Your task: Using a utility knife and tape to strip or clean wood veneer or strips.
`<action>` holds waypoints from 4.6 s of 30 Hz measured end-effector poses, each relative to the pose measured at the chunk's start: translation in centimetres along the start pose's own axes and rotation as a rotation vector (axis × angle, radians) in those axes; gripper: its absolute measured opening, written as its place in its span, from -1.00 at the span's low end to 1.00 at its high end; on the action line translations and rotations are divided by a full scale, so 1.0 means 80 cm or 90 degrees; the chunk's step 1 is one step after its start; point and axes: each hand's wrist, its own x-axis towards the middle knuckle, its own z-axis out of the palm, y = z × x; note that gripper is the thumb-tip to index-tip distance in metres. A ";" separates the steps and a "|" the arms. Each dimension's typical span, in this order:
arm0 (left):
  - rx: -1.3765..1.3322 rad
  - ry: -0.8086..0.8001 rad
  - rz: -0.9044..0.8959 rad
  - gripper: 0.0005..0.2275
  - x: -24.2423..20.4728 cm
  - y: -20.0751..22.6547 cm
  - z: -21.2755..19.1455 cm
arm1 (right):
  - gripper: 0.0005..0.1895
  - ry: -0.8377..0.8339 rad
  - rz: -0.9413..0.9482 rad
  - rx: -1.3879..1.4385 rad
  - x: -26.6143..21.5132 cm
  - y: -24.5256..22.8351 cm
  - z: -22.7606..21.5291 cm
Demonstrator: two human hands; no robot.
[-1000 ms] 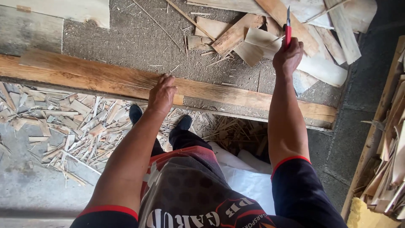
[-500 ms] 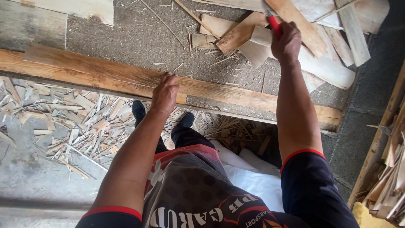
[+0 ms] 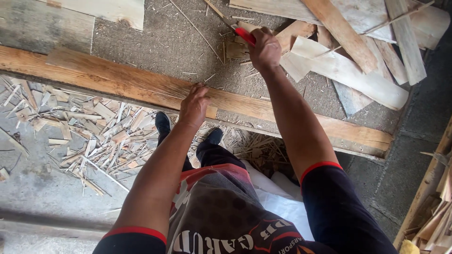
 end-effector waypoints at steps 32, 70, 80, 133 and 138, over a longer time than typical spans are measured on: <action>-0.023 -0.012 0.117 -0.86 0.005 -0.034 -0.019 | -0.79 0.179 -0.196 0.466 -0.002 -0.128 -0.074; 0.102 -0.163 0.299 -0.52 0.017 -0.050 -0.015 | -0.92 0.270 0.668 0.626 -0.355 -0.251 0.125; 0.101 -0.213 0.272 -0.50 0.016 -0.049 -0.016 | -0.93 0.232 0.696 0.569 -0.348 -0.260 0.102; 0.120 -0.174 0.363 -0.65 0.030 -0.053 -0.010 | -0.89 0.212 0.687 0.542 -0.345 -0.256 0.097; 0.180 -0.240 0.347 -0.64 0.042 -0.039 -0.020 | -0.95 0.219 0.693 0.579 -0.339 -0.257 0.094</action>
